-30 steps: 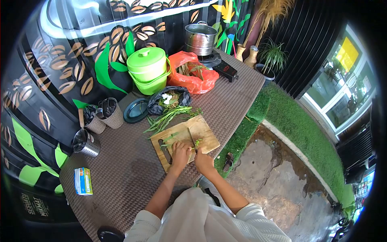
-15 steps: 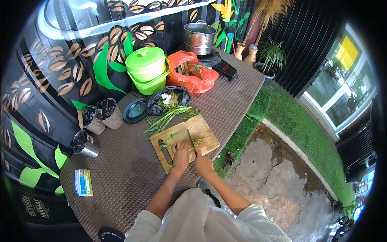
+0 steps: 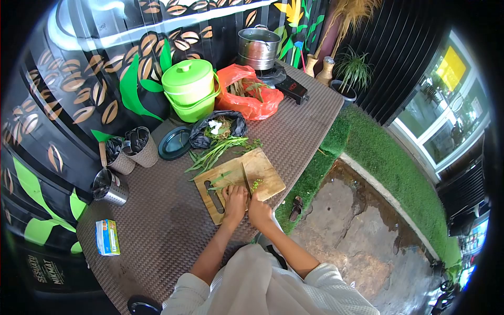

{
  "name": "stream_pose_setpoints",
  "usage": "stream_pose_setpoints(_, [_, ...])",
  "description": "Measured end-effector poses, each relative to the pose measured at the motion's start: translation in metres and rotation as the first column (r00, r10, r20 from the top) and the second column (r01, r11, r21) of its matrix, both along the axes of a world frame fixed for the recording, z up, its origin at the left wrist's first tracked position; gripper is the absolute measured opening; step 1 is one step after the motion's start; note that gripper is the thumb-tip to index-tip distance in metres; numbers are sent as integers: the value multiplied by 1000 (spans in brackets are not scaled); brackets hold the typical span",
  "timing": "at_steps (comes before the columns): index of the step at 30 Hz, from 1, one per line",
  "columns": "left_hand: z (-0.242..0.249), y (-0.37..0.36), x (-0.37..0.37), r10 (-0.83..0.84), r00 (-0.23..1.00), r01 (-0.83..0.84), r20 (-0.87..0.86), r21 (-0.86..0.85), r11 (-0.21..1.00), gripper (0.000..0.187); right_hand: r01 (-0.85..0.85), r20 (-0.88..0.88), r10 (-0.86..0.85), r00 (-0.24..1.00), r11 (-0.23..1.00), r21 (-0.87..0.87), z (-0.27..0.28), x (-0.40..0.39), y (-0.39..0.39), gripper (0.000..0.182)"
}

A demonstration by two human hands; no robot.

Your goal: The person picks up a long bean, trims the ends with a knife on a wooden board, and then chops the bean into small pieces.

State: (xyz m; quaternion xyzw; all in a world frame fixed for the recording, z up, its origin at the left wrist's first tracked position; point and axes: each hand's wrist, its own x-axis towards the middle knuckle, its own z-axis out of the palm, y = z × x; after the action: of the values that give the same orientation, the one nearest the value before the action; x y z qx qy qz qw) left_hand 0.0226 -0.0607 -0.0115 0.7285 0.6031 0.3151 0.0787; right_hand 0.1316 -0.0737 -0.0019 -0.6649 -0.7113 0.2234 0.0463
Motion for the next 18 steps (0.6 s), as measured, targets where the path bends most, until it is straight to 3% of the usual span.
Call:
stream_pose_setpoints(4, [2, -1, 0, 14, 1000, -13, -19, 57, 998, 6, -1, -37, 2, 999, 1000, 26, 5, 1, -8, 47])
stream_pose_setpoints(8, [-1, 0, 1, 19, 1000, -18, -20, 64, 998, 7, 29, 44, -30, 999, 999, 34, 8, -2, -14, 41])
stream_pose_setpoints(18, [-7, -1, -1, 1, 999, 2, -37, 78, 997, 7, -20, -29, 21, 999, 998, 58, 5, 27, 9, 41])
